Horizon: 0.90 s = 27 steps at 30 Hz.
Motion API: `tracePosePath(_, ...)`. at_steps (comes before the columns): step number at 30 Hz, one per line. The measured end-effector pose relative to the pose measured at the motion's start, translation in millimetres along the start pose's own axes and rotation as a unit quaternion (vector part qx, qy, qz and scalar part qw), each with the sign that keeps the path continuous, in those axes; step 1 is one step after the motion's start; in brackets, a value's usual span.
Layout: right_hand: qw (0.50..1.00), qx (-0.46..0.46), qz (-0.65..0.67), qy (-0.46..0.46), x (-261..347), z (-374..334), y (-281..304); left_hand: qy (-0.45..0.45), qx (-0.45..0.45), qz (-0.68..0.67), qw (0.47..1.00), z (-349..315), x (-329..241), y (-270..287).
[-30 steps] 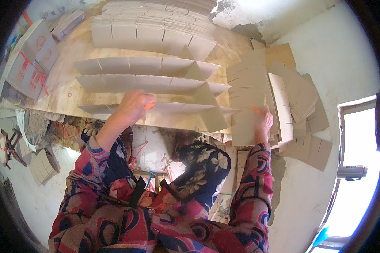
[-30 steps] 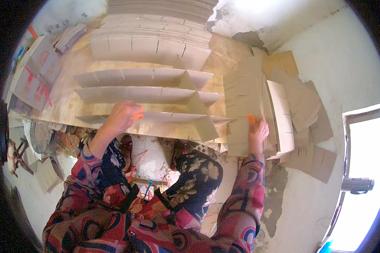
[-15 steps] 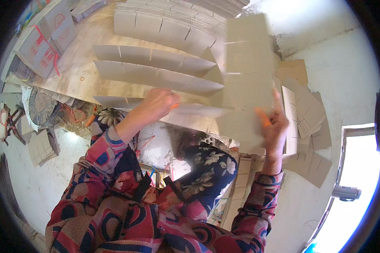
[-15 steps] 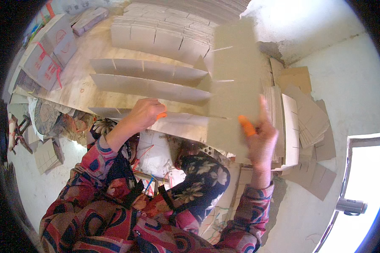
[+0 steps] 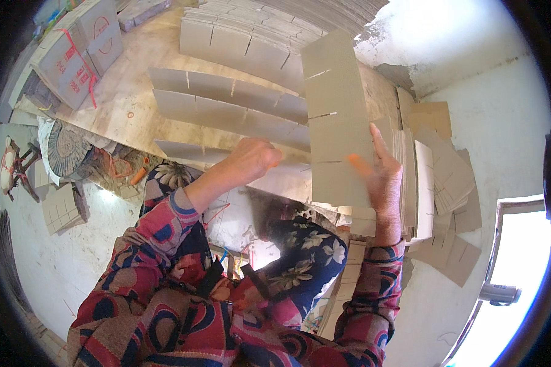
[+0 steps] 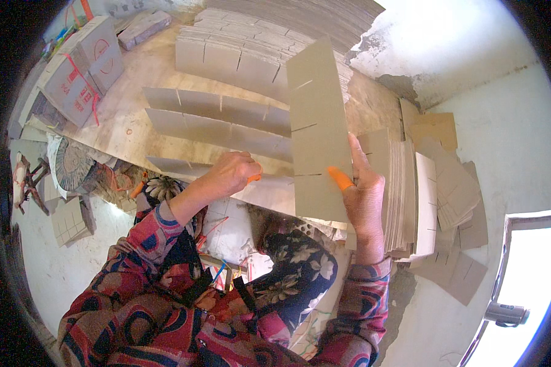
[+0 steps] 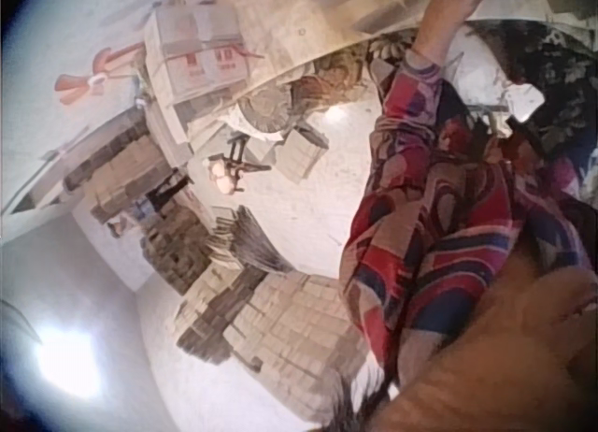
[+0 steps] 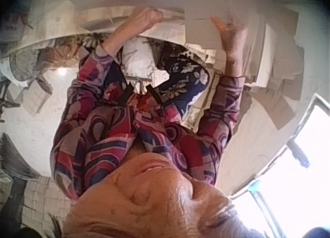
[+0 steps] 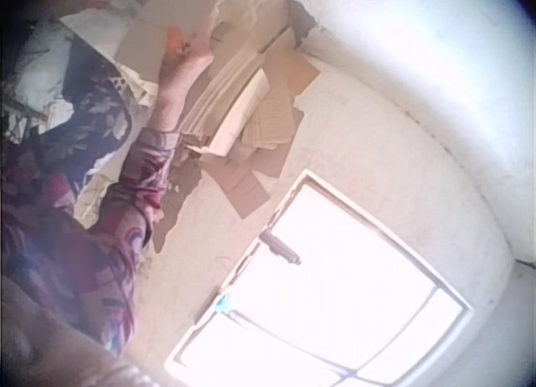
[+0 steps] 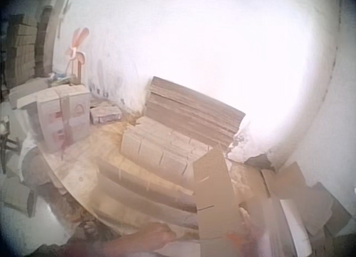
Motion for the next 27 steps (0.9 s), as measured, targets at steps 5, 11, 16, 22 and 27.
tracePosePath(5,0.994,0.056,-0.095,0.024,-3,-1,-13,-0.002,-0.002,0.014,1.000,1,-2,2)
tracePosePath(11,0.993,0.090,-0.054,0.059,-19,6,-31,0.009,0.008,0.023,1.000,-1,0,-1)
tracePosePath(16,0.986,0.164,-0.045,-0.003,-24,8,-53,0.017,-0.001,0.021,1.000,1,0,-6)
tracePosePath(22,0.981,0.174,-0.055,0.067,-34,-5,-81,0.019,0.018,0.012,1.000,5,-7,1)
tracePosePath(27,0.946,0.223,-0.225,0.068,-18,11,-78,0.009,-0.006,0.016,1.000,5,-7,4)
Point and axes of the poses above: each hand's wrist, its own z-axis towards the middle knuckle, its own y-axis out of the back of the hand, x = y × z, the point moved 7 cm from there along z, towards the middle knuckle, and after that the axes turned 5 degrees about -x, right-handed, at the moved point
